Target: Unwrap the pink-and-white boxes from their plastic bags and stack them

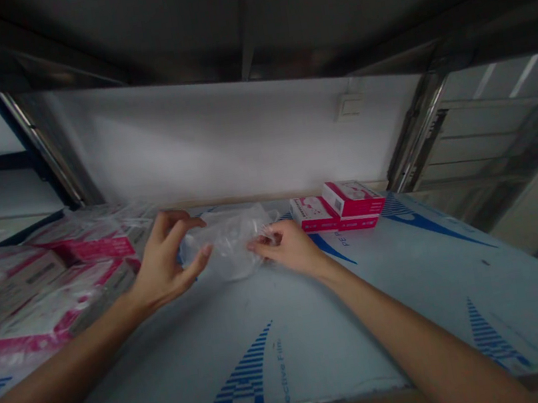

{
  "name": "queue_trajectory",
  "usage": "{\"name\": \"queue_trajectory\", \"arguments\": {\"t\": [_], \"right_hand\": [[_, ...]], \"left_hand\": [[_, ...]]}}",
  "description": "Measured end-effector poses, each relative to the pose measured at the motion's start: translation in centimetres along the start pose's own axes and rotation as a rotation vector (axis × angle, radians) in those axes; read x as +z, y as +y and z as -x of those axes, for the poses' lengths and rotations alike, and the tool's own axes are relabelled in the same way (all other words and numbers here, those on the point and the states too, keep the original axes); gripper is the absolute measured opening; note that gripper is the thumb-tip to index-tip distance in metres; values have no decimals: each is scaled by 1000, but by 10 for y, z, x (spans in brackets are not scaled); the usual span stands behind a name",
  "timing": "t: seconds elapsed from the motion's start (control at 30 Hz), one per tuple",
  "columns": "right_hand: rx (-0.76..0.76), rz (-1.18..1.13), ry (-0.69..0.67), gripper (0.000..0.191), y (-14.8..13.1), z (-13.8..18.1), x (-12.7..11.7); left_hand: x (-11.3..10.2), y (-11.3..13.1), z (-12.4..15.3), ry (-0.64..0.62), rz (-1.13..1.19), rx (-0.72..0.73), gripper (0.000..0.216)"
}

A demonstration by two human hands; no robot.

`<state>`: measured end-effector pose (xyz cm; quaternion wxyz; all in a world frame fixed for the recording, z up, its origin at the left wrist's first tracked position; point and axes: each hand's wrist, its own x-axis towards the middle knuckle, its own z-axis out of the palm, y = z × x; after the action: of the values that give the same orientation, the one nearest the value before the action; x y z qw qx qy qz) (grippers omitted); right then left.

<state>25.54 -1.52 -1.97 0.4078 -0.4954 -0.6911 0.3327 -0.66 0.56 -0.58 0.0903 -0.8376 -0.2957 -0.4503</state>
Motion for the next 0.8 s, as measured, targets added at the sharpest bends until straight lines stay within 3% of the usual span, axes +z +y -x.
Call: {"name": "queue_trajectory", "arguments": {"t": [0.17, 0.33, 0.5, 0.63, 0.8], "right_hand": [[-5, -42, 105, 31, -6, 3, 9], [-66, -146, 55, 30, -12, 7, 17], [-188, -136, 115, 29, -17, 7, 2], [-260, -59, 101, 28, -24, 10, -15], [-313, -97, 28, 22, -36, 18, -30]], "left_hand": [[3, 18, 2, -103, 51, 66, 43], [6, 19, 3, -46, 121, -83, 33], [6, -2, -3, 40, 56, -198, 25], [7, -25, -8, 51, 87, -318, 3], [8, -42, -7, 136, 47, -480, 12]]}}
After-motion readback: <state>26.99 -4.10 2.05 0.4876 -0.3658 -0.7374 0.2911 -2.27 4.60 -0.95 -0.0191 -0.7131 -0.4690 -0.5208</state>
